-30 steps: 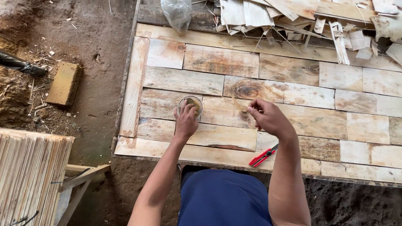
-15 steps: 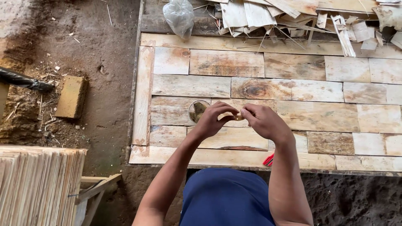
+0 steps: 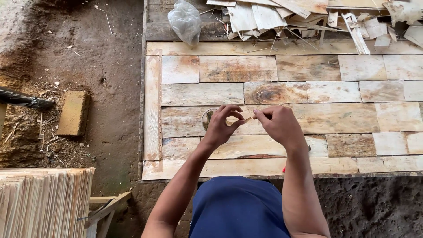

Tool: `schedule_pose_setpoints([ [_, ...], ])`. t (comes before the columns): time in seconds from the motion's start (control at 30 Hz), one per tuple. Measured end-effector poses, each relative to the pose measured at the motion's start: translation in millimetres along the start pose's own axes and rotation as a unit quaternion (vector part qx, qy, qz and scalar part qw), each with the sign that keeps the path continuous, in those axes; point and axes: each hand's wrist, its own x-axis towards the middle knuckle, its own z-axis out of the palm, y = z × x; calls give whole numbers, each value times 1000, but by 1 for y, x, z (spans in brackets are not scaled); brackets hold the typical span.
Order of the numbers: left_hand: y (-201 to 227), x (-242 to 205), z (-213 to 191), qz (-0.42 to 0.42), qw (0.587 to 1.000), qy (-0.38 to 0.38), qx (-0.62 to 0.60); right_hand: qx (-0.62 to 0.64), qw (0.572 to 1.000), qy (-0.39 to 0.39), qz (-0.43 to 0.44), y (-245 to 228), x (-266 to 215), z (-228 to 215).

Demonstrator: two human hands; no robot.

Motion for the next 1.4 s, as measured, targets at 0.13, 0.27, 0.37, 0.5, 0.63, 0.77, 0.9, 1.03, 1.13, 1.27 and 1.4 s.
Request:
schedule_pose_setpoints([
  [0.13,-9,1,4,-2,1000,25,1,-3,999,35,-1,18,15,14],
  [0.27,2,3,3,-11,998,65,-14,80,992,96,-32,22,24,21],
  [0.37,-2,3,2,-17,996,90,-11,118,981,137,-70,6,15,17],
  [0.5,9,0,-8,-48,987,135,-77,154,956,212,-133,20,24,12],
  [0.63,15,4,-7,-37,975,169,-140,142,962,141,-187,19,31,18],
  [0.77,14,5,-5,-20,966,195,-166,147,965,109,-189,18,35,29],
  [0.9,16,4,-3,-8,961,204,-184,153,966,92,-188,13,36,33],
  [1.03,12,3,-6,-14,965,210,-155,156,966,93,-185,19,41,33],
  [1.13,8,1,-9,-15,966,220,-139,172,964,107,-175,27,46,30],
  [1.27,10,1,-12,-22,965,222,-141,231,957,92,-147,21,43,30],
  [1.4,9,1,-11,-22,965,221,-139,261,951,71,-152,19,45,38],
])
